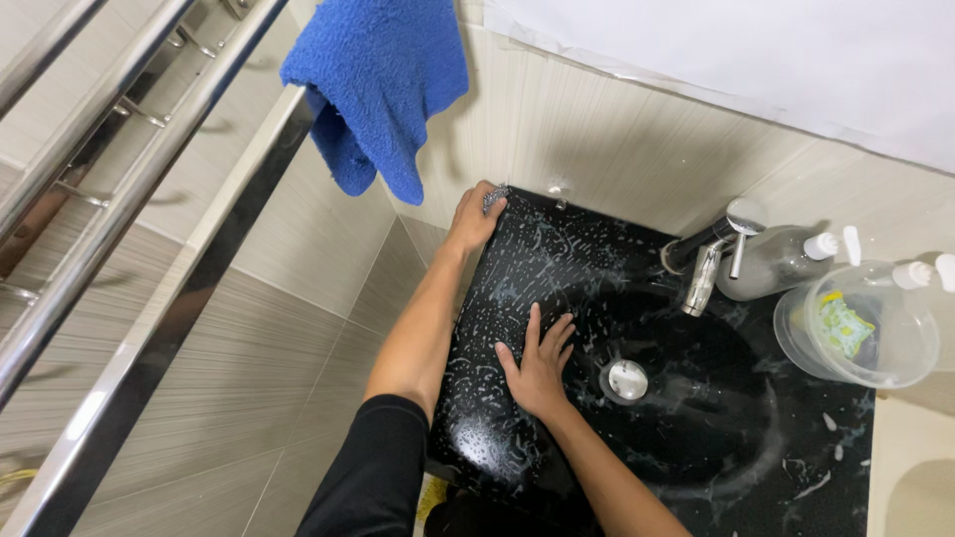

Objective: The person scrubs a black marble bathroom sink and countertop using a steel wool pad. They apply soap and water, scrubbing the basin and surrounding surfaces thoroughly. The person then rinses the sink with running water and uses a yellow sponge to wipe the area.

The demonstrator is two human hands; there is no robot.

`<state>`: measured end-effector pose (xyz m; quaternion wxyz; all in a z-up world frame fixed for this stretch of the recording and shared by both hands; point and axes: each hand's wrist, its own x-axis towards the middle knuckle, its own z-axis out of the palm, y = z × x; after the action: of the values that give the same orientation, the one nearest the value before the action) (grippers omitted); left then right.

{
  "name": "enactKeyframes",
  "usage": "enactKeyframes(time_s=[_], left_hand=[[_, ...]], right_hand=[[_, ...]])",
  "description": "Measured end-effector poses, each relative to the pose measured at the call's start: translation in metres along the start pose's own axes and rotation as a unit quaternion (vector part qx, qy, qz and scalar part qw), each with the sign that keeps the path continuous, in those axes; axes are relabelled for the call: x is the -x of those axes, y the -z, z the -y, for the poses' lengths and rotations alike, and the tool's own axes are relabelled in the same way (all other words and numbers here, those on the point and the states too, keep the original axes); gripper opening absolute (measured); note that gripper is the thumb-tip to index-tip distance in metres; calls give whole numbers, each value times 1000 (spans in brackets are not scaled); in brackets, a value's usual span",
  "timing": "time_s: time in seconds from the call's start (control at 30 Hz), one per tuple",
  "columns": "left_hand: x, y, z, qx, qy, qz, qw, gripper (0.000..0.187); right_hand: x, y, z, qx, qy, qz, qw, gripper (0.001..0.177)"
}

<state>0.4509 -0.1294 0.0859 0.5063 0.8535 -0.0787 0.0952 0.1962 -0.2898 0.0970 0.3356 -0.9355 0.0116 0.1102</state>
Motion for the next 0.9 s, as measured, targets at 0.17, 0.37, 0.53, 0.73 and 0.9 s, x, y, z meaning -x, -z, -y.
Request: enactKeyframes(time_s=[0.17,0.37,0.53,0.73,0.9], left_hand=[[-7,-10,4,-12,39,2,999,26],[50,10,6,30,1,-16,999,30],[133,40,-7,41,50,4,998,30],[232,80,-35,34,20,-19,999,29],[310,110,-39,35,18,-5,999,27]], right_hand=[[-1,1,0,-13,-5,-9,1000,97],[-3,-3,-4,-18,9,-39,999,94],[-7,-12,-7,-13,6,-66,998,93],[-9,-10,-4,-2,-13,-62,998,94],[2,-8,-2,36,-13,-4,999,93]])
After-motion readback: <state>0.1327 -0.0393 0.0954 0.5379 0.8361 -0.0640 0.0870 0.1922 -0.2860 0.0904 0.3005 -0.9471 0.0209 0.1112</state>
